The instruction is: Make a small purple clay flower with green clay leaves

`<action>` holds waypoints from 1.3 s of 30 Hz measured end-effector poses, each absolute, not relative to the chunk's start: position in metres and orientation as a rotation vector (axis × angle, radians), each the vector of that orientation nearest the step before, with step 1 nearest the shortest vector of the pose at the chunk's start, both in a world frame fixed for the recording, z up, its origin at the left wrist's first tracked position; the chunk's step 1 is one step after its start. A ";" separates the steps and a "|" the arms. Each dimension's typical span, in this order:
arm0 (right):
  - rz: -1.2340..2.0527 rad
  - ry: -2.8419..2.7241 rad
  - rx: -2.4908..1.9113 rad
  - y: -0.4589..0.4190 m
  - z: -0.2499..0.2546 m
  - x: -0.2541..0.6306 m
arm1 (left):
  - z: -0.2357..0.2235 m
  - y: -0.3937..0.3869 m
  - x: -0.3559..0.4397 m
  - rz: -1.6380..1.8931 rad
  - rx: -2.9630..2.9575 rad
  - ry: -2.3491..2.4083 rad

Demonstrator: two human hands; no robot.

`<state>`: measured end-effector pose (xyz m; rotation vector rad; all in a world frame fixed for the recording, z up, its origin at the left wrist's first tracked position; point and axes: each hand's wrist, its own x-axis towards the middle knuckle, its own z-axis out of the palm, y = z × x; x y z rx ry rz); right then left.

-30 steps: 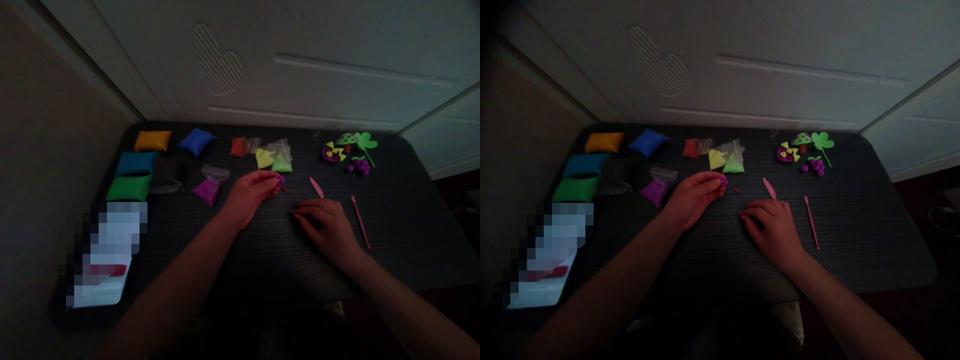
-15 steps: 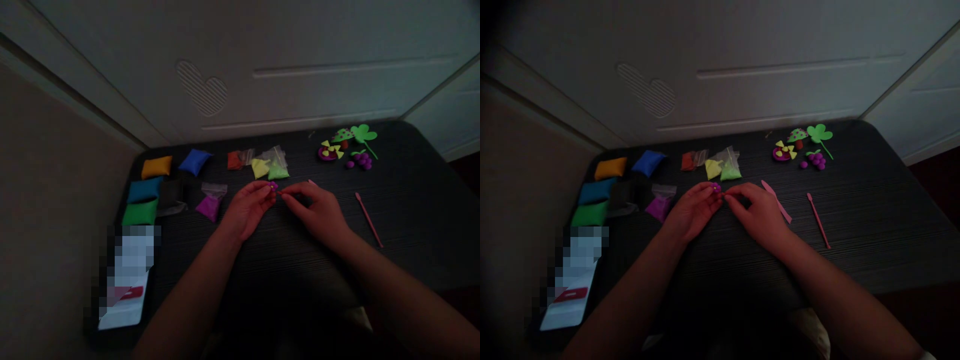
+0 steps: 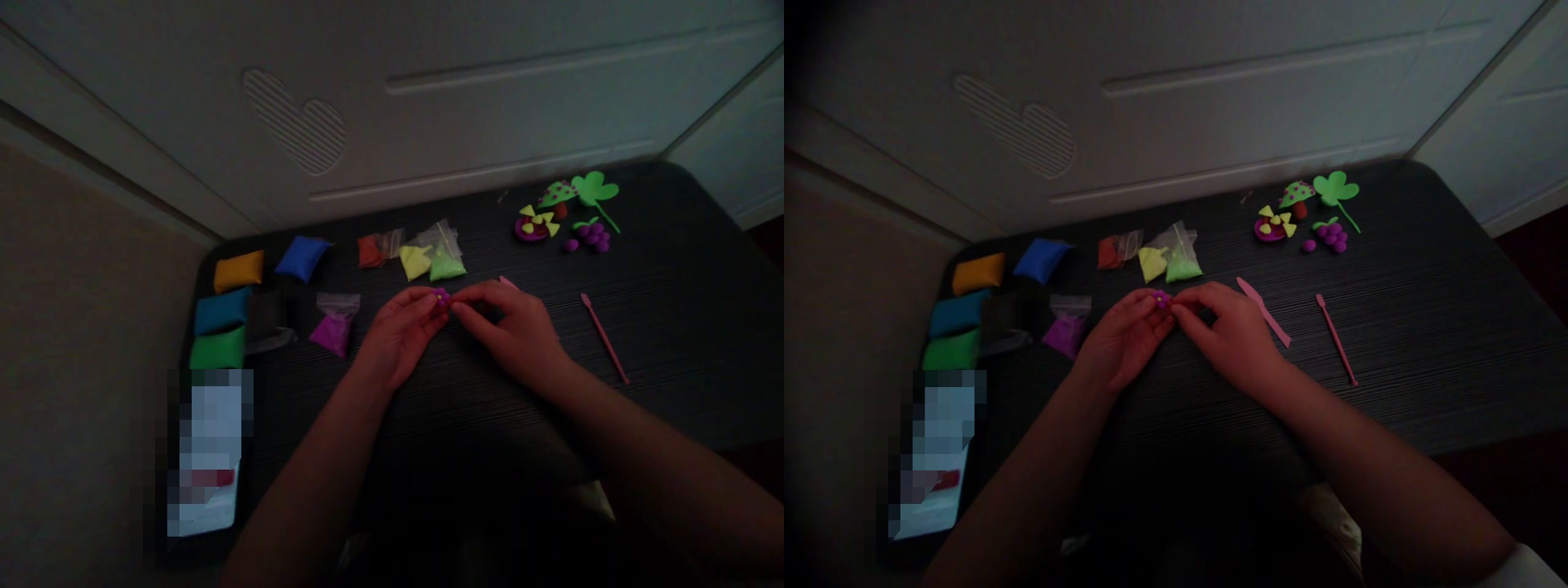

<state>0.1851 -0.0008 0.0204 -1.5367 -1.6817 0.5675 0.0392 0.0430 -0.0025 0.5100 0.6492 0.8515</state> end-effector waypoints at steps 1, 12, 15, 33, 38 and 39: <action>0.569 -1.680 -1.535 -0.001 0.020 0.185 | -0.003 0.043 0.039 0.852 0.510 0.649; 0.536 -1.673 -1.550 0.000 0.018 0.184 | -0.004 0.043 0.040 0.850 0.521 0.634; 0.540 -1.668 -1.543 0.000 0.017 0.184 | -0.004 0.042 0.040 0.848 0.517 0.641; 0.352 -2.316 -1.605 -0.048 0.001 0.205 | -0.003 0.052 0.035 0.979 0.483 0.660; 0.288 -2.347 -1.540 -0.058 0.000 0.213 | -0.001 0.053 0.036 0.988 0.465 0.654; 0.263 -2.372 -1.543 -0.060 0.001 0.214 | -0.001 0.053 0.036 0.982 0.468 0.653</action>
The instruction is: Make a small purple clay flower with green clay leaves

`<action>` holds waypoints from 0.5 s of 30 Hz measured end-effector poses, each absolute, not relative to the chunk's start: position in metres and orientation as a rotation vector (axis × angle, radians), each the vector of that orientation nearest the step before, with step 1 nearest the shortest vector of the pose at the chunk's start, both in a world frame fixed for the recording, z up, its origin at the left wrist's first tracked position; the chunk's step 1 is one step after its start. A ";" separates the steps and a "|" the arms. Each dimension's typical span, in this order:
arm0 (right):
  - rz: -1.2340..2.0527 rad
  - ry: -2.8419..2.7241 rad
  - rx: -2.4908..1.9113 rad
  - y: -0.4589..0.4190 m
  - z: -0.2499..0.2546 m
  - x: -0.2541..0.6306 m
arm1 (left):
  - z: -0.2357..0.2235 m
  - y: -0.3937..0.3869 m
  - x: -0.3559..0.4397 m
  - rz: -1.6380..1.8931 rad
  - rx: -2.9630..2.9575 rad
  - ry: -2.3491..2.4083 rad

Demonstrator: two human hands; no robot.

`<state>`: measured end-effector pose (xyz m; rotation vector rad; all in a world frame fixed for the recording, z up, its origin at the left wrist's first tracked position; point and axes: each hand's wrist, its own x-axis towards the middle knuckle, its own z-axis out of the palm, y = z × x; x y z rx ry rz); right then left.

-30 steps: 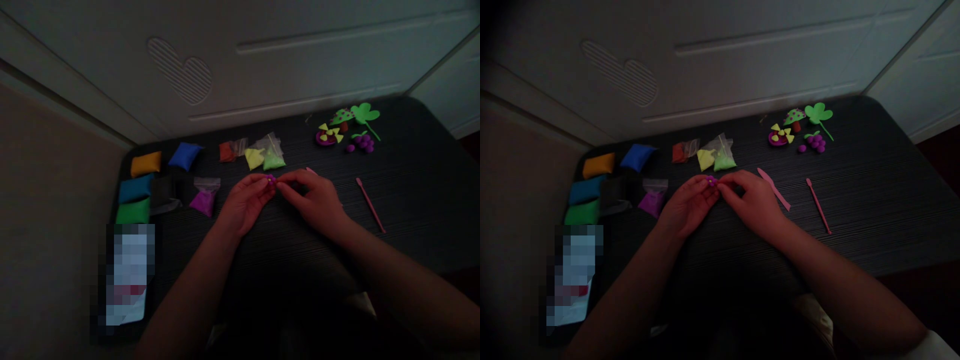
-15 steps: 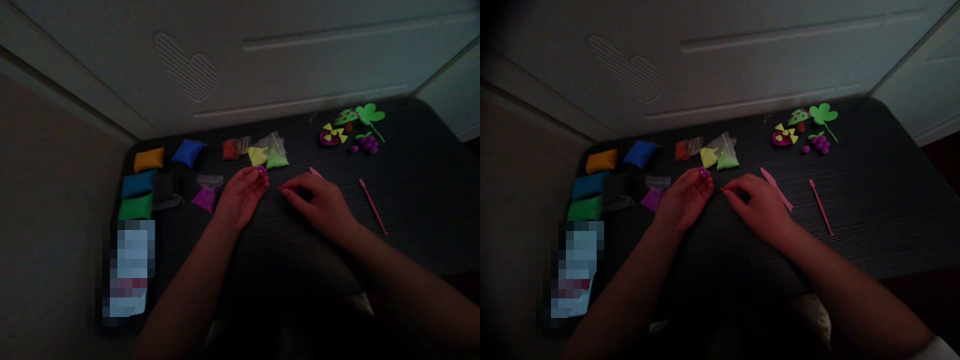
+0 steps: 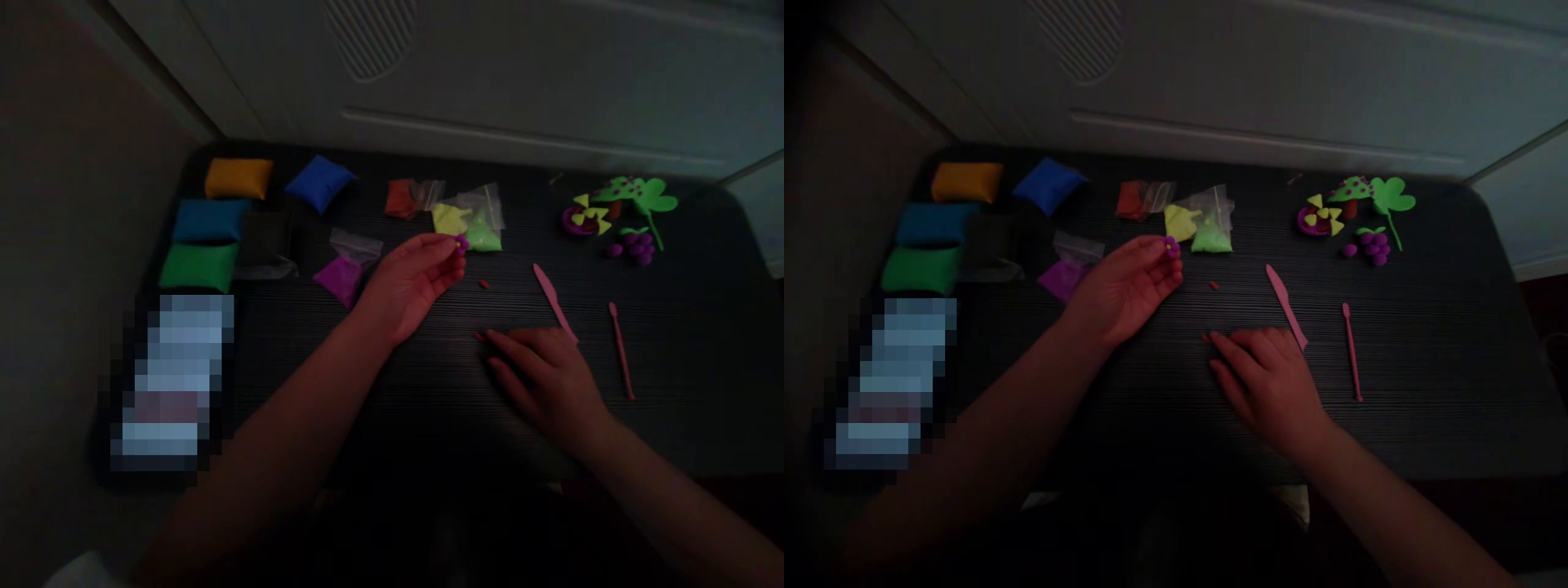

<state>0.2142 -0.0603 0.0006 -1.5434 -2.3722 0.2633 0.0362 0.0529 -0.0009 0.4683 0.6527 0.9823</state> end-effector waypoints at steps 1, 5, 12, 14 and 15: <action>0.236 -2.406 -1.553 -0.062 0.001 0.215 | 0.000 0.053 0.036 0.978 0.473 0.650; 0.134 -2.510 -1.634 -0.064 0.002 0.214 | 0.000 0.053 0.036 0.978 0.491 0.636; 0.084 -2.608 -1.621 -0.061 0.002 0.213 | 0.000 0.054 0.037 0.992 0.494 0.627; 0.088 -2.621 -1.616 -0.061 0.001 0.213 | 0.000 0.054 0.037 0.990 0.486 0.628; 0.078 -2.613 -1.633 -0.061 0.001 0.213 | 0.000 0.054 0.037 0.990 0.483 0.628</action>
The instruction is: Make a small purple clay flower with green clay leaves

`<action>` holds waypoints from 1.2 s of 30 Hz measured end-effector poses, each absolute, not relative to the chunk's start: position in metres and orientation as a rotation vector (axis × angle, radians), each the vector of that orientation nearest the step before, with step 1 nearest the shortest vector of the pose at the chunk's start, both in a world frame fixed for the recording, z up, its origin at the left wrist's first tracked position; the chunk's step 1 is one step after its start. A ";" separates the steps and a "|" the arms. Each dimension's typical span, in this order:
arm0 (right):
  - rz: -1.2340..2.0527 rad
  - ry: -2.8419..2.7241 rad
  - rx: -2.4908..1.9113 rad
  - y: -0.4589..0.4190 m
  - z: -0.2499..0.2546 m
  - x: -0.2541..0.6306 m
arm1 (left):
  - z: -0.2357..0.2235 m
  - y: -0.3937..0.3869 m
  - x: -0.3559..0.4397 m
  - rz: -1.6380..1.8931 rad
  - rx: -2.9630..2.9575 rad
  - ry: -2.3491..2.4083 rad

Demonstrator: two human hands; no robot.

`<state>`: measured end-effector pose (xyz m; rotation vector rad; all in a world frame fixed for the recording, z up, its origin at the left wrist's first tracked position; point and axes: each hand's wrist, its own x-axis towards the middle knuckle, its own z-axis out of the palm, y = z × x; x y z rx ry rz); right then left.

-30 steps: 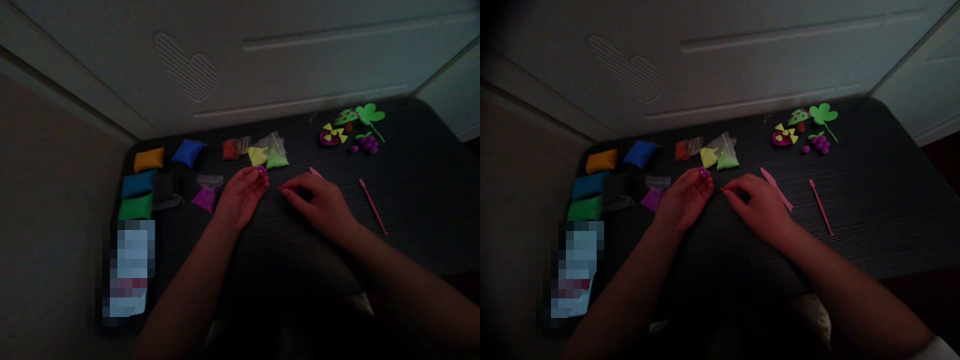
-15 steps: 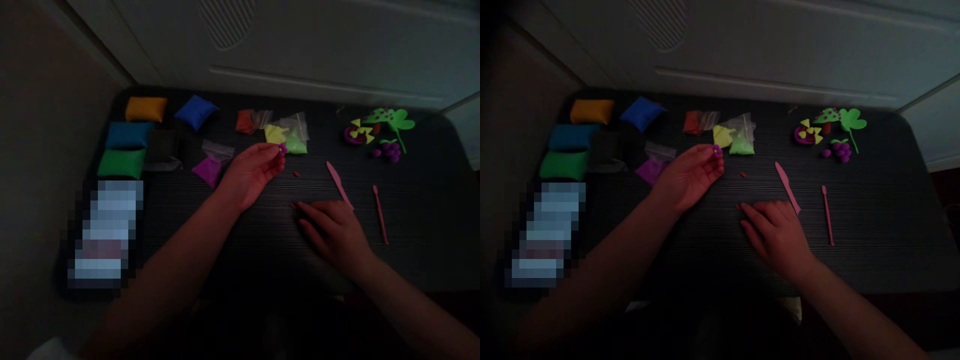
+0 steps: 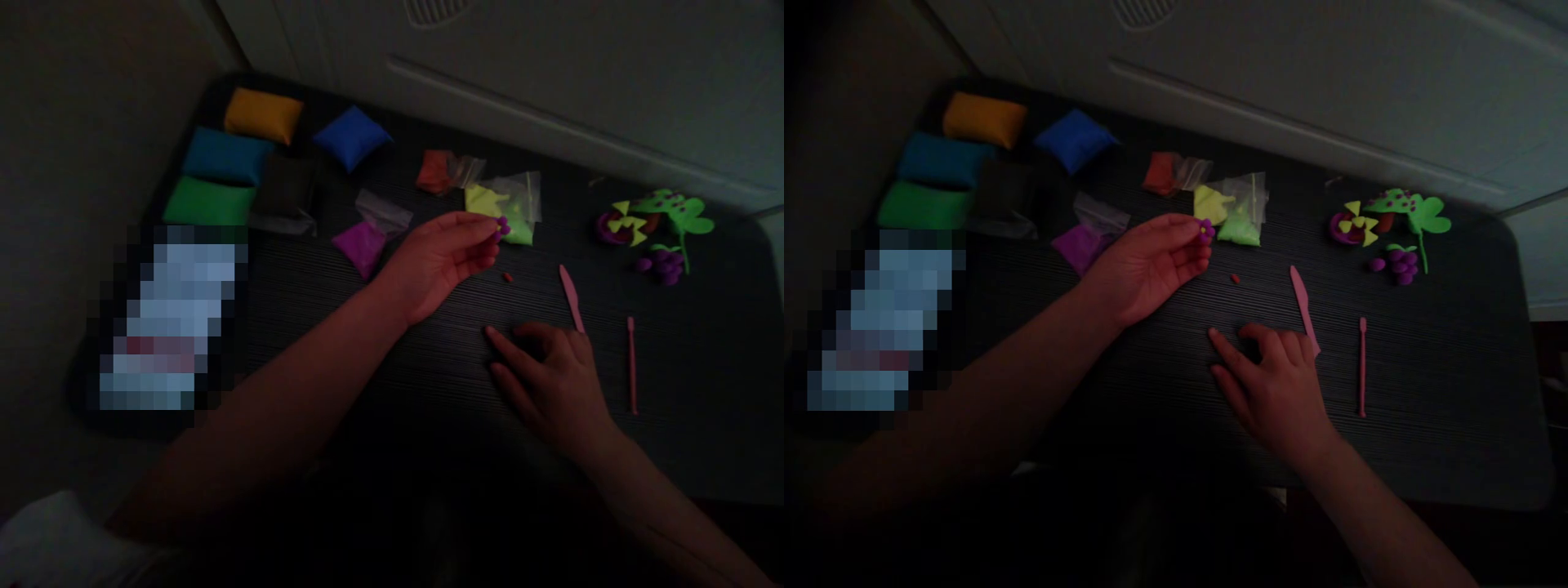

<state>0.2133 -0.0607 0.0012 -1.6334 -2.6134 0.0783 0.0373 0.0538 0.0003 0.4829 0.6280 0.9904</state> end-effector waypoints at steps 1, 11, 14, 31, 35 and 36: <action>0.063 -2.600 -1.661 -0.061 0.001 0.213 | 0.000 0.054 0.037 0.989 0.482 0.627; 0.021 -2.635 -1.620 -0.063 0.005 0.212 | 0.000 0.053 0.037 0.998 0.459 0.599; 0.004 -2.617 -1.677 -0.063 0.005 0.211 | 0.000 0.053 0.037 0.993 0.456 0.610; 0.075 -2.717 -1.523 -0.060 0.005 0.208 | -0.001 0.053 0.038 1.001 0.493 0.599; 0.077 -2.659 -1.605 -0.060 0.004 0.209 | -0.001 0.053 0.038 0.998 0.483 0.595; 0.088 -2.643 -1.600 -0.060 0.004 0.210 | -0.001 0.053 0.038 0.999 0.482 0.593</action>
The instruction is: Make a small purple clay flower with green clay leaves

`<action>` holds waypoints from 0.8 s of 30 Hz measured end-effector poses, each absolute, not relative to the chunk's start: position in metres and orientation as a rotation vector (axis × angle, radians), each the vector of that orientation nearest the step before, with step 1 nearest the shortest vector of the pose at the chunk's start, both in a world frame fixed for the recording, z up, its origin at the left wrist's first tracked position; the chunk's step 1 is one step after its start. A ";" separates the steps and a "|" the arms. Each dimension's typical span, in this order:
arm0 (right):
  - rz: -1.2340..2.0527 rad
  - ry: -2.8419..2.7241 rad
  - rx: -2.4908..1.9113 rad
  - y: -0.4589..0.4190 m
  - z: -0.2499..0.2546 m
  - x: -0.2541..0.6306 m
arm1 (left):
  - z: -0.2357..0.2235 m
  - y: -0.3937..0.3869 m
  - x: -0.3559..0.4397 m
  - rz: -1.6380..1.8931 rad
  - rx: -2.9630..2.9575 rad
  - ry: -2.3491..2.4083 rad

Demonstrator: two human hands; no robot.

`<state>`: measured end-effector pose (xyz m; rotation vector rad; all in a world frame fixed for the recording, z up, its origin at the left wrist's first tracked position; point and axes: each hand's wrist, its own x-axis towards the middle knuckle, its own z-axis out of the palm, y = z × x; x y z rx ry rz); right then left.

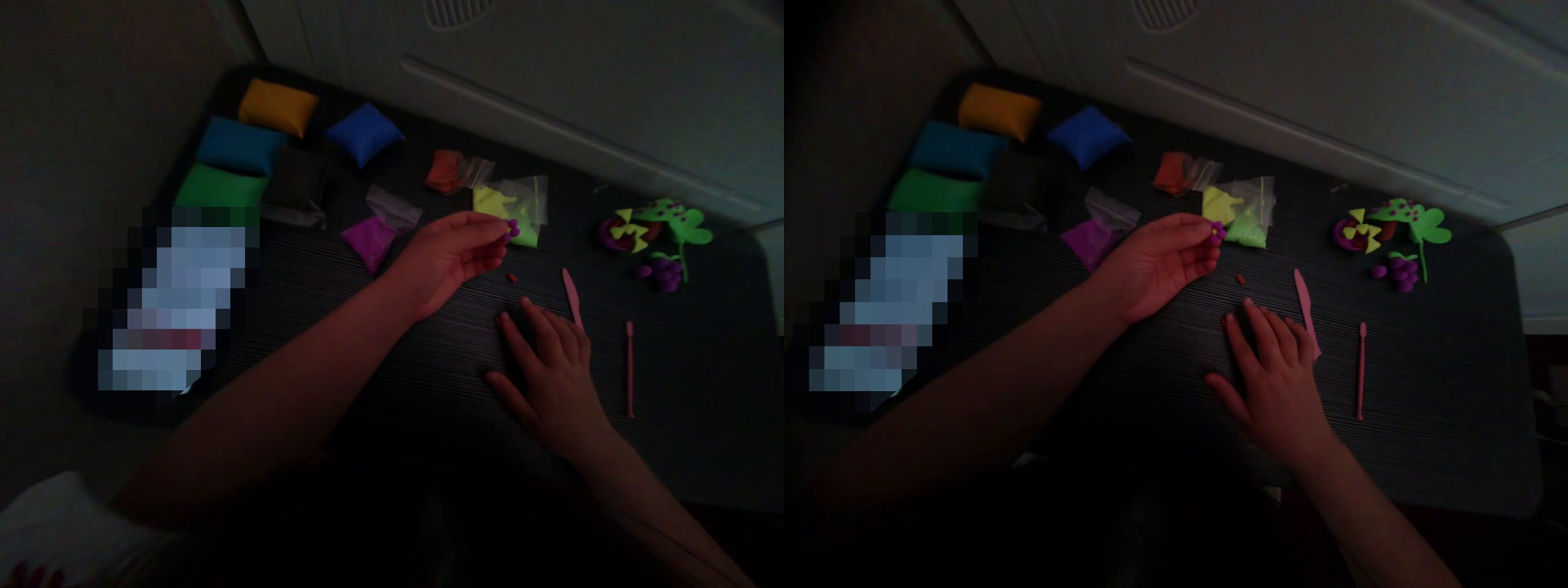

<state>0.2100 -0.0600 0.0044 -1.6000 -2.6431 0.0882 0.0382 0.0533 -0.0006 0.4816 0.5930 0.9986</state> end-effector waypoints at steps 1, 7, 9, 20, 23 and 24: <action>0.112 -2.624 -1.580 -0.060 0.005 0.211 | -0.001 0.053 0.038 1.000 0.481 0.588; 0.233 -2.270 -1.618 -0.054 0.007 0.218 | -0.001 0.053 0.039 0.999 0.483 0.583; 0.207 -2.257 -1.624 -0.050 0.007 0.215 | -0.001 0.053 0.038 0.993 0.482 0.603; 0.405 -2.221 -1.581 -0.036 0.013 0.196 | -0.002 0.050 0.037 0.970 0.572 0.683; 0.417 -1.993 -1.590 -0.025 0.033 0.201 | 0.006 0.044 0.035 0.987 0.719 0.743; 0.407 -1.935 -1.601 -0.022 0.040 0.204 | 0.011 0.041 0.034 1.003 0.828 0.787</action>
